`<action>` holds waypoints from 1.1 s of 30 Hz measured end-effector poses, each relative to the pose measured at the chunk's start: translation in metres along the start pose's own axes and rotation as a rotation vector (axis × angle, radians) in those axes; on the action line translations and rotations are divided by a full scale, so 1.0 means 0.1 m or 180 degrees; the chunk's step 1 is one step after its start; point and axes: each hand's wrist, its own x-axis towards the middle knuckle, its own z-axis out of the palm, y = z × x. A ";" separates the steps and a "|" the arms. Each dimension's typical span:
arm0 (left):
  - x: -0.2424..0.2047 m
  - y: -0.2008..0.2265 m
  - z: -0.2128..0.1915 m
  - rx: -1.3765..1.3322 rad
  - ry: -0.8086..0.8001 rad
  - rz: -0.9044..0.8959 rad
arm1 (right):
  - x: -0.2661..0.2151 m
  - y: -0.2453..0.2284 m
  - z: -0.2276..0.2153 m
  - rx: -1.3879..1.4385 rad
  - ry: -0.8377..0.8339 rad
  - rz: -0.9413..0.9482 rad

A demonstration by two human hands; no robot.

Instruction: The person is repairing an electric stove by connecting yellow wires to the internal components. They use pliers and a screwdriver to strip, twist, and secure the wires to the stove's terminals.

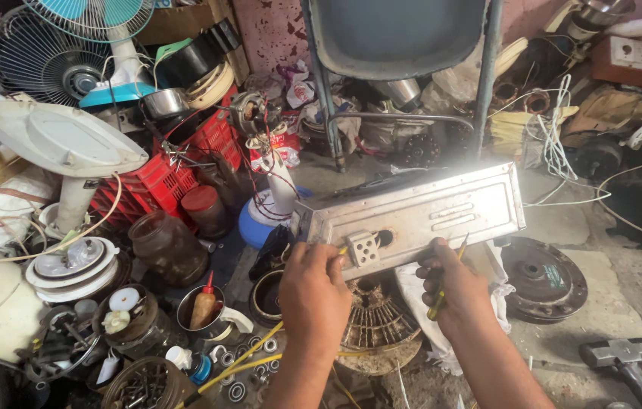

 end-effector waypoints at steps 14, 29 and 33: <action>-0.04 -0.14 0.05 0.0283 0.0319 0.0016 | -0.01 0.01 0.07 0.0026 -0.0293 0.0193; -0.02 -0.33 0.02 0.0113 0.0283 -0.0224 | -0.18 0.06 0.19 -0.0061 -0.0352 0.0373; -0.08 -0.35 0.07 0.0397 0.0485 0.0111 | -0.17 0.07 0.18 -0.0137 -0.0370 0.0368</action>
